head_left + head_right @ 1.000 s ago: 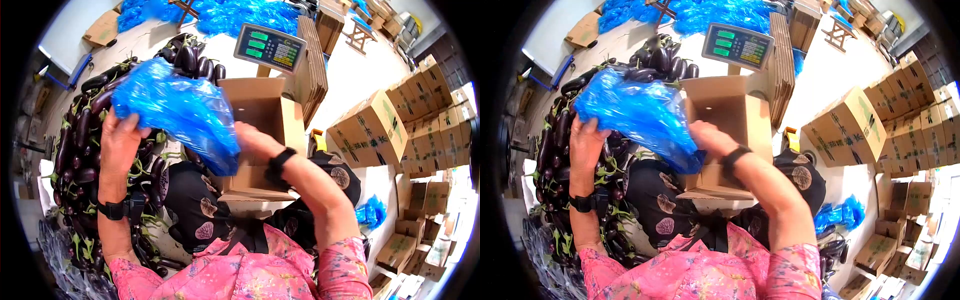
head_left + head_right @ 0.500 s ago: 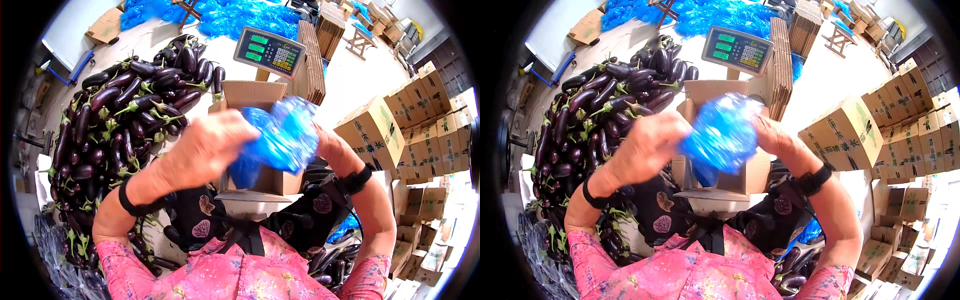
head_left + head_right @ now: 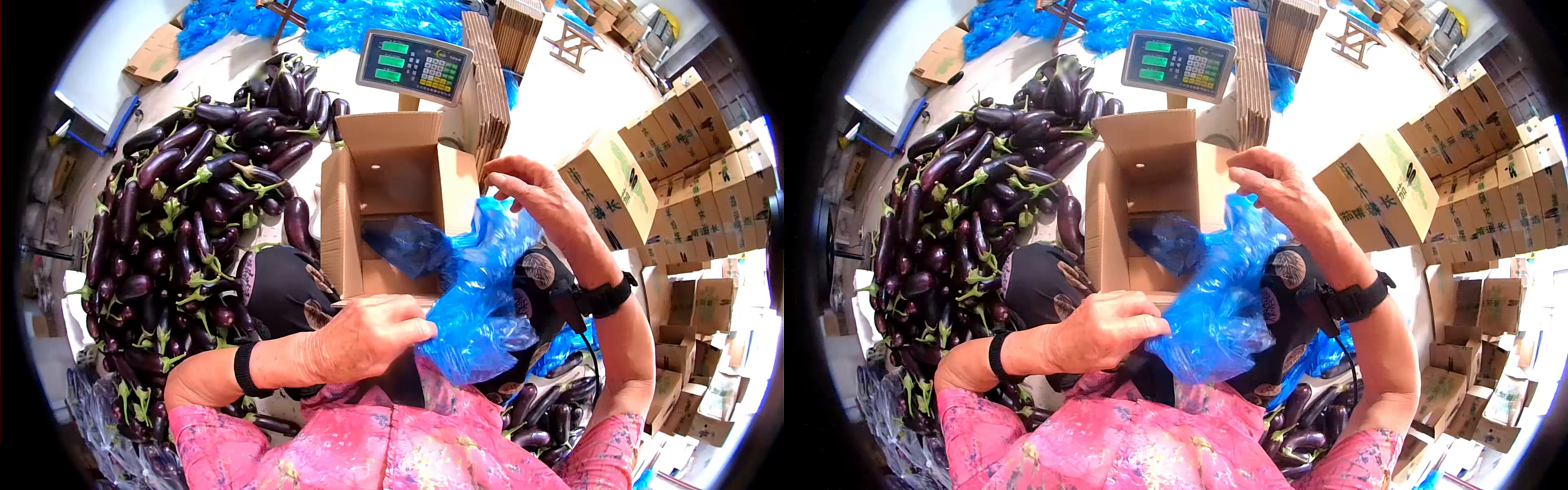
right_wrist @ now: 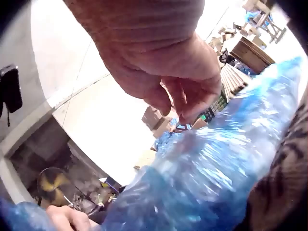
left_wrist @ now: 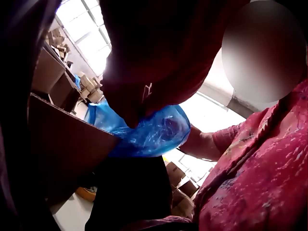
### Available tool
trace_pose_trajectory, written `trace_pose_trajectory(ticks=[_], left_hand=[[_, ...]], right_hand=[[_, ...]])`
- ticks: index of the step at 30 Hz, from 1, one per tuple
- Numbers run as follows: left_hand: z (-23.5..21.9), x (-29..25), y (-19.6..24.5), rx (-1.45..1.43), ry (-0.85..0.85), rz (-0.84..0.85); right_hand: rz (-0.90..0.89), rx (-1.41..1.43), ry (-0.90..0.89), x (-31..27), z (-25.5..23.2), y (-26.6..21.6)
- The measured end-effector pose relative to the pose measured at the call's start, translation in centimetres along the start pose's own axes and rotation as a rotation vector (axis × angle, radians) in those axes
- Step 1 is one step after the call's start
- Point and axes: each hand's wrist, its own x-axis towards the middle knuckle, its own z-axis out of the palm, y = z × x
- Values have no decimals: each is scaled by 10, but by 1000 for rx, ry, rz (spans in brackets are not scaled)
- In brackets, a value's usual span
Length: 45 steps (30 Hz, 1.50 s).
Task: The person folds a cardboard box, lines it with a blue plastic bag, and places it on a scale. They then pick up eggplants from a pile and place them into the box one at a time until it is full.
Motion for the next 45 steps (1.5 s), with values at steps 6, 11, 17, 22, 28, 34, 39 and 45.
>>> trace_pose_trajectory(ticks=[6, 11, 17, 22, 28, 34, 39, 45], left_hand=[[11, -9, -7, -42, 50, -62], [17, -23, -10, -38, 6, -112], [8, -35, -5, 124, -165, -164], [-37, 12, 13, -287, 155, -527], [18, 82, -19, -556, 360, -584], [33, 90, -43, -1176, 572, -617], [-2, 50, -71, -1389, 743, -542], [-50, 47, -79, -1034, 611, -593]], right_hand=[[-65, -179, -72, -22, -40, -4], [78, -496, -307, -21, -66, 56], [145, -27, -196, -11, -45, 66], [69, 50, -108, -2, -26, 12], [-99, -297, 86, 9, 30, -41], [-145, -316, -34, 10, 15, -47], [-68, -211, -263, 8, -6, -33], [-104, 187, -154, 8, 16, -48]])
